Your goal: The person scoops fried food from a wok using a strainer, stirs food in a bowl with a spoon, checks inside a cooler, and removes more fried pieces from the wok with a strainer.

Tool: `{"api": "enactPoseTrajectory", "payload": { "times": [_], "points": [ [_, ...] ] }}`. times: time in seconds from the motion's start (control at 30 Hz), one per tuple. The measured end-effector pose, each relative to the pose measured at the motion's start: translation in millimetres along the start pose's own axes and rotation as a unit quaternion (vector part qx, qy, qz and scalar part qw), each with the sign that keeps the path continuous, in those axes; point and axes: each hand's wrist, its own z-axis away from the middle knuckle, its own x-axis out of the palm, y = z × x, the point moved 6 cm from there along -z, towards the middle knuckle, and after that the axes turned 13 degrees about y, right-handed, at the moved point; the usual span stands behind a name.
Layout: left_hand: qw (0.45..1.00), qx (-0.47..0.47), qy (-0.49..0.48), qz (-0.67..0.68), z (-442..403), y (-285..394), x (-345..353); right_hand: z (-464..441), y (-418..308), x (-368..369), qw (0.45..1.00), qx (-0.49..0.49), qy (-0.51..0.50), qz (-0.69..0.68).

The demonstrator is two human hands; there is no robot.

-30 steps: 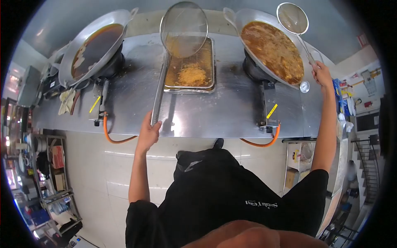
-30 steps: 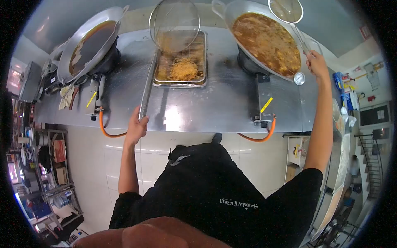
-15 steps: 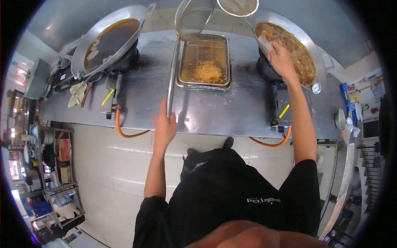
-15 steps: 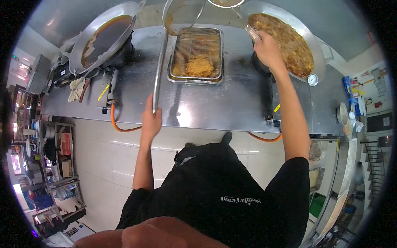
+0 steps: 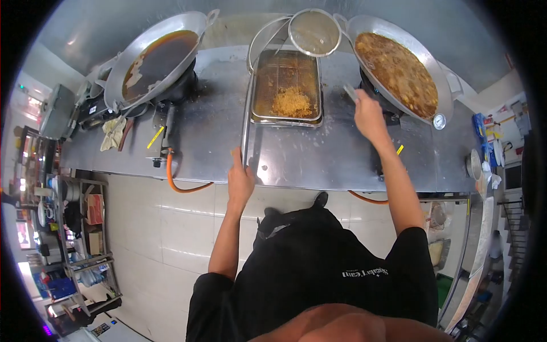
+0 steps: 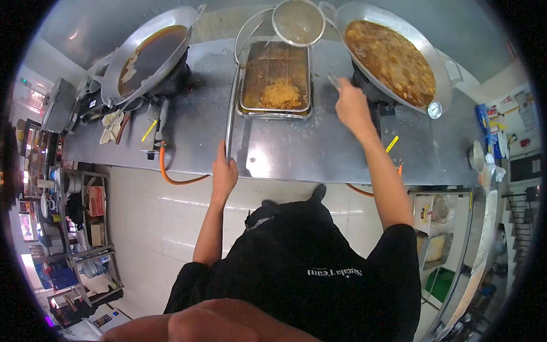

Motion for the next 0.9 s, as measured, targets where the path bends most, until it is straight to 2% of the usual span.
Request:
{"api": "enactPoseTrajectory", "payload": {
  "times": [0.07,0.17,0.27,0.33,0.37,0.4,0.47,0.5,0.57,0.63,0.73,0.77,0.8,0.83,0.87,0.9],
  "points": [
    [1.0,0.012,0.013,0.02,0,1,-1,11,12,32,0.999,-0.005,-0.034,-0.004],
    [0.996,0.067,0.05,0.039,3,7,-2,20,29,83,0.993,0.047,-0.105,-0.001],
    [0.985,-0.049,-0.041,0.161,-2,-4,10,20,60,153,0.983,0.099,-0.133,-0.083],
    [0.929,-0.182,-0.116,0.3,0,24,3,19,82,184,0.982,0.098,-0.124,-0.106],
    [0.876,-0.257,-0.161,0.375,5,47,-2,19,69,163,0.992,0.061,-0.102,-0.049],
    [0.869,-0.263,-0.143,0.394,5,65,-7,20,42,133,0.996,0.027,-0.079,0.012],
    [0.851,-0.274,-0.117,0.433,5,98,-4,23,9,99,0.997,-0.016,0.0,-0.076],
    [0.841,-0.248,-0.14,0.461,3,115,-3,26,-14,86,0.962,0.054,-0.137,-0.231],
    [0.829,-0.224,-0.179,0.48,4,153,6,49,-55,76,0.84,0.099,-0.197,-0.496],
    [0.819,-0.185,-0.213,0.5,6,181,21,60,-92,25,0.752,0.175,-0.285,-0.568],
    [0.795,-0.18,-0.236,0.529,22,219,59,50,-91,-12,0.727,0.215,-0.208,-0.618],
    [0.821,-0.139,-0.228,0.504,23,232,69,42,-75,-34,0.746,0.245,-0.147,-0.602],
    [0.847,-0.056,-0.245,0.468,28,245,81,39,-53,-39,0.719,0.265,-0.117,-0.632],
    [0.865,0.027,-0.258,0.429,35,251,95,40,-28,-58,0.71,0.33,-0.098,-0.614],
    [0.875,0.111,-0.265,0.389,40,257,106,33,-2,-81,0.726,0.337,-0.041,-0.597],
    [0.868,0.109,-0.321,0.362,48,255,117,30,27,-107,0.755,0.338,-0.043,-0.56]
  ]
}}
